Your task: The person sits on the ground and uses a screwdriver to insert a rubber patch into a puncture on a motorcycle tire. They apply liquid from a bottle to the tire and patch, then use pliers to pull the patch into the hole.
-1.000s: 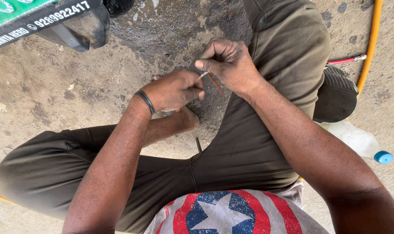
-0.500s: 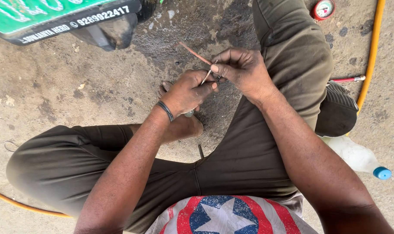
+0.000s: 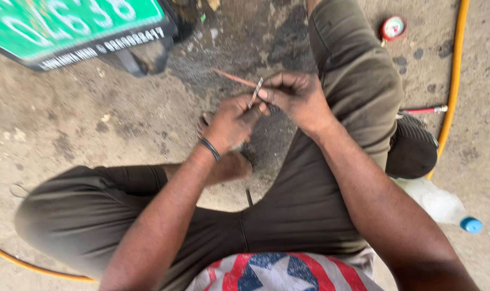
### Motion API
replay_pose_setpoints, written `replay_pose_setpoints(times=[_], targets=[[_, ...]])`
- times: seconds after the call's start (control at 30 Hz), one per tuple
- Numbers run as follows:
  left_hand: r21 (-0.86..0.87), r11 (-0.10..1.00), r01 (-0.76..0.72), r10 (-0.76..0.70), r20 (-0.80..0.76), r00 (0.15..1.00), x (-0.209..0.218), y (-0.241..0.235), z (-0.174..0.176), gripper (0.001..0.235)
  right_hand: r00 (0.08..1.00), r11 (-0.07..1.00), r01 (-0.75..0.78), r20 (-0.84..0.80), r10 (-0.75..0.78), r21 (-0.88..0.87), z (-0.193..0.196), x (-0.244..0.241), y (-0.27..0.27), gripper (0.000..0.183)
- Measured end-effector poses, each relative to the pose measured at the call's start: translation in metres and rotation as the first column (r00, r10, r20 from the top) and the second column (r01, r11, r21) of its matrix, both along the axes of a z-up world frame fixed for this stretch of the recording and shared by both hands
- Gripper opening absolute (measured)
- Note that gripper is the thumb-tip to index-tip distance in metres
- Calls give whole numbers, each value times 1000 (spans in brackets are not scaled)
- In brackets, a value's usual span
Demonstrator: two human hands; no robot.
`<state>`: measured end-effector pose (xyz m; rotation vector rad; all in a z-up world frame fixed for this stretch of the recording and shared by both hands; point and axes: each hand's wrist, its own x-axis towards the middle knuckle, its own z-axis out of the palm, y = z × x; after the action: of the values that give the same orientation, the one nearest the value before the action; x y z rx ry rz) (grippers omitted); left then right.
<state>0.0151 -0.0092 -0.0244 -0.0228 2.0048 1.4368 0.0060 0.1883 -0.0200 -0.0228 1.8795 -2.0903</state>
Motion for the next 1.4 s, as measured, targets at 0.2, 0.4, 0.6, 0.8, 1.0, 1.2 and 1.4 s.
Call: replay_pose_setpoints(times=[0.2,0.4,0.6,0.8,1.0,1.2,1.4], targets=[[169,977,-127,125,24,992,-1,9,3,18,999,989,53,-3,-54,-141,0,-3,-4,4],[277,936,-217,228,-10,974,4,16,0,22,996,986,91,-3,-92,-143,-8,-1,4,3],[277,935,-222,222,35,975,1,13,1,24,988,973,124,116,-103,-192,-4,-5,4,5],[298,921,-249,247,44,968,3,13,-2,24,980,963,147,162,-112,-227,-8,-3,6,7],[192,952,-239,258,-82,963,4,6,-4,25,997,995,76,-3,-76,-60,13,0,8,65],[86,971,-224,224,13,975,-5,-16,-12,17,827,832,483,-454,-331,272,79,102,70,45],[166,953,-255,234,136,963,0,-23,-14,26,587,433,767,-244,-772,473,36,310,125,27]])
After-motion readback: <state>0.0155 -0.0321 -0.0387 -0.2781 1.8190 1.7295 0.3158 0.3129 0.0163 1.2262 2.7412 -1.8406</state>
